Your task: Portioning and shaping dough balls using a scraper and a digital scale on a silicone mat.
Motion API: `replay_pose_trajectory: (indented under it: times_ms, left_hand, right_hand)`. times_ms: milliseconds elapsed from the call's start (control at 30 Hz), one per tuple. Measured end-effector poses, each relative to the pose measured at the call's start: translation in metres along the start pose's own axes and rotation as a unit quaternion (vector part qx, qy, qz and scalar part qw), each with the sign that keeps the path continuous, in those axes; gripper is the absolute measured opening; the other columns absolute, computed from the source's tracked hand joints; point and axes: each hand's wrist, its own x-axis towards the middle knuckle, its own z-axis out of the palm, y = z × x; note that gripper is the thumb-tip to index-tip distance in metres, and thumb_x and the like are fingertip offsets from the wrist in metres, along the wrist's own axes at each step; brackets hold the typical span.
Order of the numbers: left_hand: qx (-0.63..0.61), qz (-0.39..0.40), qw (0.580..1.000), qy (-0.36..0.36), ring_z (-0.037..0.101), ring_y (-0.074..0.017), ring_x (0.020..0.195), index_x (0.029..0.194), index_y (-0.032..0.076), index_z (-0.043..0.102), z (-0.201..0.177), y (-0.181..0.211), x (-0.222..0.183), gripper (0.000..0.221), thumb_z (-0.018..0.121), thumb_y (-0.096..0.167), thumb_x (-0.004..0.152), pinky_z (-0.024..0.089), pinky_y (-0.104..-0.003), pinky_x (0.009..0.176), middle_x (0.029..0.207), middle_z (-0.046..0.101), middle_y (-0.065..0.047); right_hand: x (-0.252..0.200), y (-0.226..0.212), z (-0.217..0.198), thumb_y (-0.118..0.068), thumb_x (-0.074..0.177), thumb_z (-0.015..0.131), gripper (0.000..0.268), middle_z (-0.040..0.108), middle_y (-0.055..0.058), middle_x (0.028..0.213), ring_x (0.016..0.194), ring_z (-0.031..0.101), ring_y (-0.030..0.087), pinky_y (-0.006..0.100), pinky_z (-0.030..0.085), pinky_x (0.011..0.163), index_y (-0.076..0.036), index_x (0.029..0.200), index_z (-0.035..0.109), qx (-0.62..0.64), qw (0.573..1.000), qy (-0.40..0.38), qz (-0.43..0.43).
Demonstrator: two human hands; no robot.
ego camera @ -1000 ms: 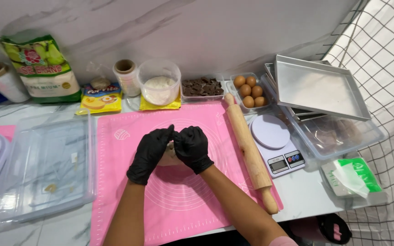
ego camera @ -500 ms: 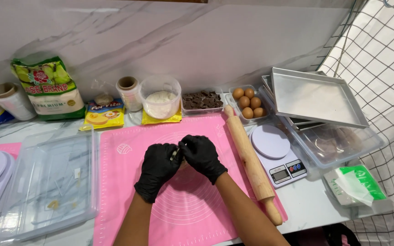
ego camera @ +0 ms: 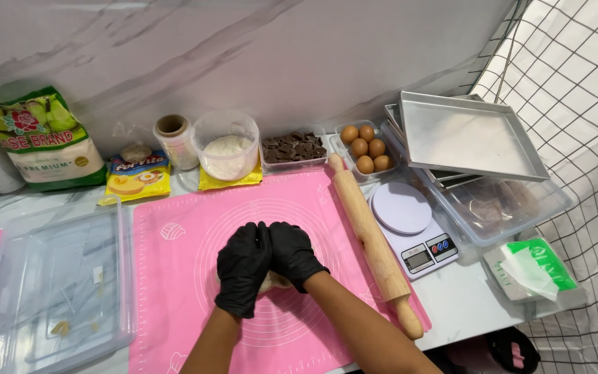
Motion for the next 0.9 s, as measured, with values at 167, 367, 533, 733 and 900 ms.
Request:
replay_pose_trajectory:
  times_ms: [167, 367, 533, 733, 900]
  left_hand:
    - [-0.001, 0.019, 1.0, 0.009, 0.074, -0.0325, 0.088, 0.081, 0.016, 0.069, 0.014, 0.012, 0.007, 0.047, 0.052, 0.055, 0.102, 0.058, -0.045, 0.079, 0.075, 0.073, -0.008]
    - [0.007, 0.034, 0.999, 0.027, 0.074, -0.0306, 0.086, 0.086, 0.018, 0.069, 0.013, 0.016, 0.013, 0.041, 0.054, 0.053, 0.102, 0.059, -0.043, 0.078, 0.076, 0.073, -0.006]
    - [0.012, 0.036, 0.999, 0.024, 0.074, -0.0292, 0.085, 0.089, 0.02, 0.068, 0.014, 0.013, -0.011, 0.036, 0.055, 0.052, 0.101, 0.059, -0.042, 0.077, 0.076, 0.073, -0.005]
    - [-0.009, 0.018, 0.999, -0.046, 0.073, -0.0351, 0.094, 0.084, 0.012, 0.068, 0.012, -0.009, -0.013, 0.068, 0.041, 0.072, 0.103, 0.057, -0.045, 0.086, 0.083, 0.075, -0.011]
    - [0.009, 0.155, 0.974, -0.164, 0.053, -0.0396, 0.135, 0.133, 0.002, 0.066, 0.003, -0.036, -0.019, 0.054, 0.044, 0.044, 0.106, 0.039, -0.044, 0.117, 0.137, 0.065, -0.024]
  right_hand:
    - [-0.008, -0.001, -0.003, -0.035, 0.096, 0.06, 0.026, 0.065, 0.009, 0.075, 0.081, 0.07, 0.034, 0.045, 0.057, 0.068, -0.013, 0.084, 0.066, 0.009, 0.997, 0.072, 0.015]
    - [-0.008, -0.03, -0.047, -0.028, 0.103, 0.062, 0.041, 0.065, 0.017, 0.067, 0.072, 0.069, 0.035, 0.037, 0.056, 0.066, 0.0, 0.073, 0.064, 0.014, 0.996, 0.091, 0.006]
    - [-0.008, -0.017, 0.002, -0.029, 0.103, 0.062, 0.038, 0.063, 0.015, 0.069, 0.073, 0.07, 0.034, 0.035, 0.056, 0.068, -0.002, 0.076, 0.066, -0.003, 0.971, 0.237, -0.013]
    - [-0.001, 0.003, 0.044, -0.034, 0.101, 0.061, 0.026, 0.065, 0.008, 0.081, 0.084, 0.069, 0.03, 0.034, 0.054, 0.075, -0.011, 0.09, 0.068, -0.044, 0.917, 0.395, -0.024]
    - [-0.004, -0.019, -0.026, -0.035, 0.088, 0.061, 0.036, 0.041, -0.004, 0.048, 0.048, 0.051, 0.022, 0.035, 0.048, 0.052, -0.021, 0.058, 0.047, -0.036, 0.928, 0.328, -0.173]
